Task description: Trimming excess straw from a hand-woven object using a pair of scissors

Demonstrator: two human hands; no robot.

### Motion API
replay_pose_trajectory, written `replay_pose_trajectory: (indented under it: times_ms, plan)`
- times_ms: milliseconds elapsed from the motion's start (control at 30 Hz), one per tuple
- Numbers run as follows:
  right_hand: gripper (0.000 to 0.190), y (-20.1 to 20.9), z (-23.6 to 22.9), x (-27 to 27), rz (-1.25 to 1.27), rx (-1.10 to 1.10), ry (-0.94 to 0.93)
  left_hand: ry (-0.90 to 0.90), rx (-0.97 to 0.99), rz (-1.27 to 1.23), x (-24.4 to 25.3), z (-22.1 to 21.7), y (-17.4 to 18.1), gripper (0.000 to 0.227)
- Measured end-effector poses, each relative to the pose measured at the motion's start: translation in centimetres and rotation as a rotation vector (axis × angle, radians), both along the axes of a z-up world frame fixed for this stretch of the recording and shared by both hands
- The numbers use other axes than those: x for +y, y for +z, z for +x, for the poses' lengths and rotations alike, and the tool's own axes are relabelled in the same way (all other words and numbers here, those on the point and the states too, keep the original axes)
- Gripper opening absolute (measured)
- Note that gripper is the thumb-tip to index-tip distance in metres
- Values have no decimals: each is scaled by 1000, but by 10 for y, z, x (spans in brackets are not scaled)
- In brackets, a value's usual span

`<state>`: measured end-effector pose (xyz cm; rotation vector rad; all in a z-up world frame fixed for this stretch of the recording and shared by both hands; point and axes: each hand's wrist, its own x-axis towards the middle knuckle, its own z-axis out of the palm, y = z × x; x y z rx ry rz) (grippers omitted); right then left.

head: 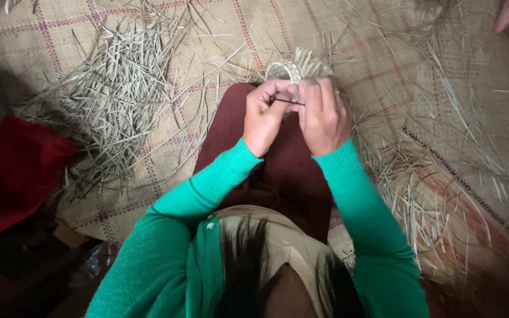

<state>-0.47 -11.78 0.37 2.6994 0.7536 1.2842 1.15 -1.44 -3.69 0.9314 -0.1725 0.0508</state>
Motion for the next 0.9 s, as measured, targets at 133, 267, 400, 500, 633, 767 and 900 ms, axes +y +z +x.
replay_pose_trajectory:
  times_ms: [133,267,400,500,633,767,900]
  plan:
    - [24,6,-15,16,132,-35,92,-17,6,-55,1,-11,6,12]
    - [16,8,-23,24,195,-140,161,-34,-10,-188,0,-14,3,10]
    - [16,9,-35,23,370,19,235,-75,-40,-210,5,-15,-3,9]
    - [24,35,-58,14,703,422,195,-106,-69,-163,13,-15,-2,11]
    - [27,59,-64,-21,519,438,112,-142,-87,-85,23,-6,-5,13]
    - [35,74,-65,-21,-39,420,-70,-272,-118,107,40,-2,1,12]
    - [49,61,-56,-8,-64,555,-62,-423,-112,289,56,5,6,12]
